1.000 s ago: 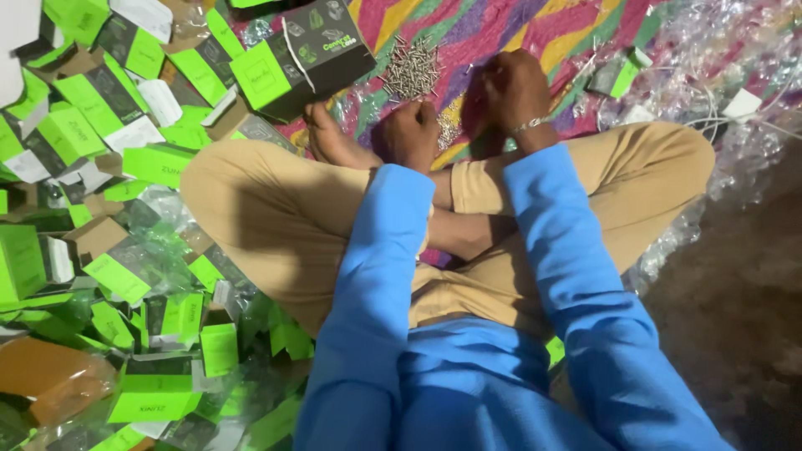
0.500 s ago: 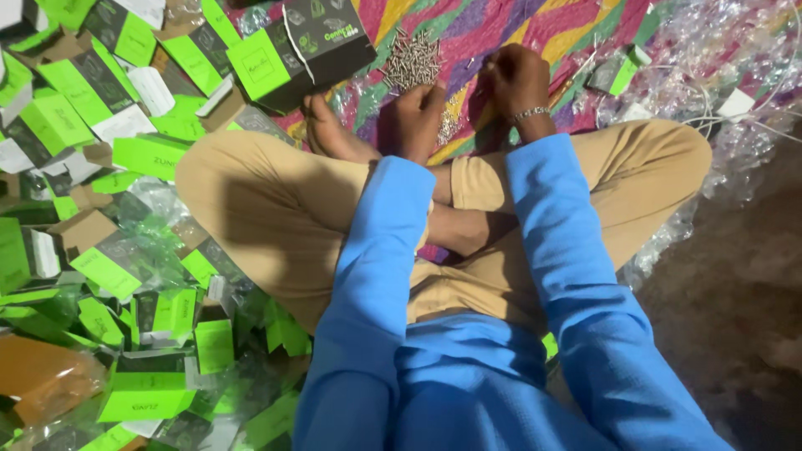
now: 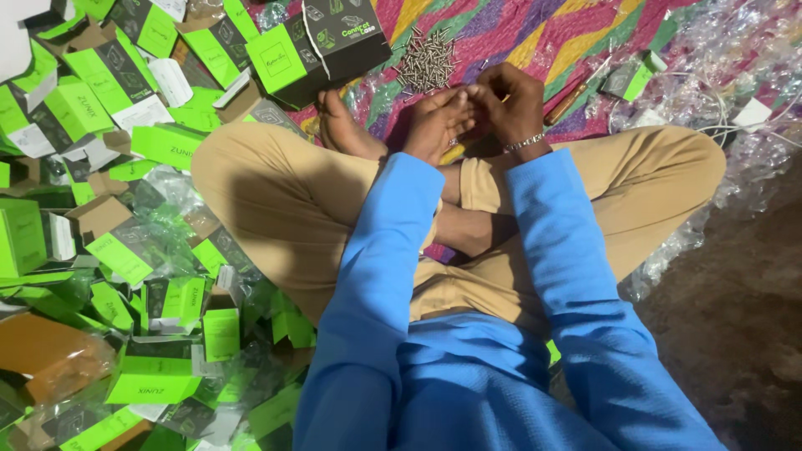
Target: The person sits cross-legged on a mat and repeatedly picks up small metal pins and white plastic components, inserting the pins into the components by hand. The person handles the parts one at a time and places the assembled units aside.
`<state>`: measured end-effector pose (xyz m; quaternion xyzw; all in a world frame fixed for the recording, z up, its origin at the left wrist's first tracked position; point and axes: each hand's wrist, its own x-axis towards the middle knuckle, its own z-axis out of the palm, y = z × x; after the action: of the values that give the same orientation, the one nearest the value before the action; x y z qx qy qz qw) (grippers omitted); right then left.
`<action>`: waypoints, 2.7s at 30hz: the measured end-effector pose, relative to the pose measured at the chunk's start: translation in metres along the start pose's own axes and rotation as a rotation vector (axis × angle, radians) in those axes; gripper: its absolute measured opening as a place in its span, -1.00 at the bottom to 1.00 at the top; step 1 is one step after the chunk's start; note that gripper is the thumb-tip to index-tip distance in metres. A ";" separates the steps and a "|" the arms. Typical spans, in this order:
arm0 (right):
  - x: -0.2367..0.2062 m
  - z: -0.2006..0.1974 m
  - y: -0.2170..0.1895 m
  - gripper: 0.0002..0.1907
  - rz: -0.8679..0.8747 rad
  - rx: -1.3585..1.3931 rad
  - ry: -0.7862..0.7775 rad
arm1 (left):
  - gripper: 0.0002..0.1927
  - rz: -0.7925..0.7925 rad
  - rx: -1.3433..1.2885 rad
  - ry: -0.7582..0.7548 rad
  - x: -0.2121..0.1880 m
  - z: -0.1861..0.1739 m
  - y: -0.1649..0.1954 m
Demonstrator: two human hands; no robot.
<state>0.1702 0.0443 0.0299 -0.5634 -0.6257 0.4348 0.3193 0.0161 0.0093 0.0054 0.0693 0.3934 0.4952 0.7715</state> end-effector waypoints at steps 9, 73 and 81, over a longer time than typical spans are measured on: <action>-0.001 0.005 0.007 -0.83 -0.098 -0.155 -0.033 | -0.92 0.322 0.597 0.258 0.004 -0.001 -0.009; -0.003 -0.003 -0.007 -0.69 -0.327 -0.158 -0.220 | -0.71 0.306 0.662 0.204 0.005 -0.007 -0.007; 0.007 -0.004 0.003 -0.87 -0.175 -0.173 -0.236 | -0.72 0.076 0.681 0.237 0.000 -0.011 -0.003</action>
<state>0.1740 0.0515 0.0284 -0.4771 -0.7406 0.4130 0.2308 0.0110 0.0049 -0.0041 0.2791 0.6195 0.3688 0.6342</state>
